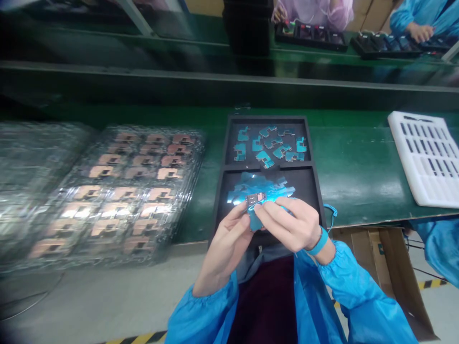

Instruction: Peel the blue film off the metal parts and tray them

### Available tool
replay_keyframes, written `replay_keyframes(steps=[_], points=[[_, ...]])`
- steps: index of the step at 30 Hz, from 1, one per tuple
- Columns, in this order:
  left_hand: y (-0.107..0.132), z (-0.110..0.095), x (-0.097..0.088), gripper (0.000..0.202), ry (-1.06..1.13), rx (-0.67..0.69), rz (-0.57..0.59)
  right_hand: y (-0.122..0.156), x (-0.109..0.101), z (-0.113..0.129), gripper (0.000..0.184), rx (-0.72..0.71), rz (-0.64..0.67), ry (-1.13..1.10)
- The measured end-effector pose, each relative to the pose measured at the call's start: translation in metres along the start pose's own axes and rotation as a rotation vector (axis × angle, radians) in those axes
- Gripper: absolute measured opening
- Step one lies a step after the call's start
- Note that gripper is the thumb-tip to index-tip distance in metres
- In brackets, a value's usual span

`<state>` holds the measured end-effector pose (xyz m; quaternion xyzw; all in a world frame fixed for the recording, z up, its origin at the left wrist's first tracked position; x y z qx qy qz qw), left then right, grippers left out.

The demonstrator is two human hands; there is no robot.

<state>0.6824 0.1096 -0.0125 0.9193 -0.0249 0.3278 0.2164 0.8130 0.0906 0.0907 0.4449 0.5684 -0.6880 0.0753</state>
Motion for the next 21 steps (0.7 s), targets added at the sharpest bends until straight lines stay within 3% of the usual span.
replay_keyframes(steps=[4, 10, 16, 21], points=[[-0.002, 0.005, 0.0, 0.035, 0.08, -0.057, 0.022, 0.0, 0.0, 0.002, 0.03, -0.02, -0.006, -0.04], [-0.005, 0.004, -0.008, 0.04, 0.146, -0.074, -0.031, 0.001, 0.011, 0.006, 0.03, -0.028, 0.073, -0.195], [-0.007, 0.001, -0.008, 0.038, 0.179, -0.075, -0.035, 0.009, -0.002, 0.015, 0.029, -0.091, -0.068, -0.165], [-0.008, 0.002, -0.009, 0.036, 0.17, -0.065, -0.063, 0.027, -0.003, 0.004, 0.043, 0.06, -0.117, -0.198]])
Point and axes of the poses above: each hand's wrist, its own y-axis away from the middle knuckle, its own x-axis out of the palm, z = x × y, the point moved 9 cm from there along -y, towards the middle knuckle, and after that the axes turned 8 degrees about -x, right-handed, at the moved point
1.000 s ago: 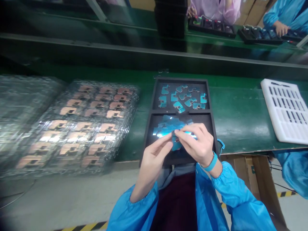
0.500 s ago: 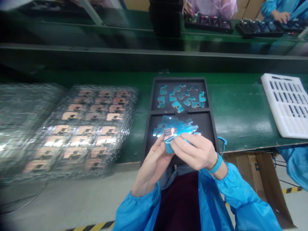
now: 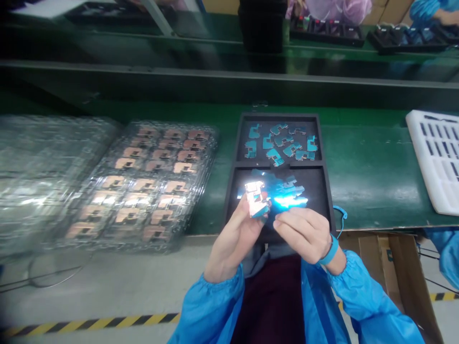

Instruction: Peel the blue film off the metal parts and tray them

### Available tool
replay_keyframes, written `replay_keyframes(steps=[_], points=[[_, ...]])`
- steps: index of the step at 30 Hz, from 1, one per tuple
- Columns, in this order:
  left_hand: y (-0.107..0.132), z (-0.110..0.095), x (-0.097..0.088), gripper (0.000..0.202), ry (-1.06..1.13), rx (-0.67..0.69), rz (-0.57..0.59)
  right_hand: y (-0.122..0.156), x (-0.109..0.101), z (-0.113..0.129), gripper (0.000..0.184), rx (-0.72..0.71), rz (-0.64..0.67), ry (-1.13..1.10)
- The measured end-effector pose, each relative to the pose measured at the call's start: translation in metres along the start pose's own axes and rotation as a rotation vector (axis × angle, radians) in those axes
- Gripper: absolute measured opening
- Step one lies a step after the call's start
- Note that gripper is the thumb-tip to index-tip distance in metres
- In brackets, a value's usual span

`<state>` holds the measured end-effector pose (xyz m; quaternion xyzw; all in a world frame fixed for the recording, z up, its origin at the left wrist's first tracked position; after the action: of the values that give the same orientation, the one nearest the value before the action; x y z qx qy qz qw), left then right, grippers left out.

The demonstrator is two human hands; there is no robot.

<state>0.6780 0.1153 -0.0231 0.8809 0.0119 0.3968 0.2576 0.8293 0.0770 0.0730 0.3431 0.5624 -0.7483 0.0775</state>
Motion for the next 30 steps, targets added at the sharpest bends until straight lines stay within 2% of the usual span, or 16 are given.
replay_keyframes(steps=[2, 6, 8, 10, 12, 14, 17, 19, 23, 30], points=[[-0.001, -0.001, -0.001, 0.035, 0.006, 0.017, -0.016, 0.005, -0.004, -0.009, 0.041, 0.091, -0.058, 0.028], [-0.003, -0.008, -0.006, 0.036, 0.02, 0.073, -0.063, 0.009, -0.022, -0.033, 0.032, 0.282, -0.28, 0.118], [-0.003, -0.011, -0.008, 0.037, -0.002, 0.109, -0.084, 0.008, -0.02, -0.049, 0.029, 0.397, -0.229, 0.193], [-0.002, -0.014, -0.009, 0.036, -0.049, 0.146, -0.104, 0.005, -0.009, -0.063, 0.026, 0.501, -0.054, 0.247], [0.0, -0.017, -0.01, 0.036, -0.101, 0.187, -0.13, 0.003, -0.001, -0.068, 0.025, 0.559, 0.045, 0.236], [0.002, -0.019, -0.009, 0.035, -0.15, 0.223, -0.163, 0.0, 0.008, -0.064, 0.022, 0.599, 0.054, 0.097], [0.006, -0.017, -0.01, 0.038, -0.214, 0.26, -0.225, 0.001, 0.032, -0.055, 0.015, 0.718, 0.065, -0.238], [0.009, -0.016, -0.012, 0.04, -0.248, 0.29, -0.275, 0.003, 0.044, -0.051, 0.012, 0.793, 0.061, -0.349], [0.015, -0.019, -0.015, 0.04, -0.298, 0.368, -0.358, 0.005, 0.051, -0.05, 0.025, 0.846, -0.003, -0.416], [0.019, -0.023, -0.014, 0.038, -0.327, 0.435, -0.402, 0.01, 0.051, -0.046, 0.02, 0.835, -0.027, -0.375]])
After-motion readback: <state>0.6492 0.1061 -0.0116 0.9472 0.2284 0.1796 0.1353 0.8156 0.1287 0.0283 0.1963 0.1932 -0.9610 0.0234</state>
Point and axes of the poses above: each hand's wrist, its own y-axis away from the middle knuckle, its own x-axis out of the palm, z = x × y, the point moved 9 cm from there along -y, towards the middle knuckle, and after that the axes turned 8 degrees about -x, right-handed, at the moved point
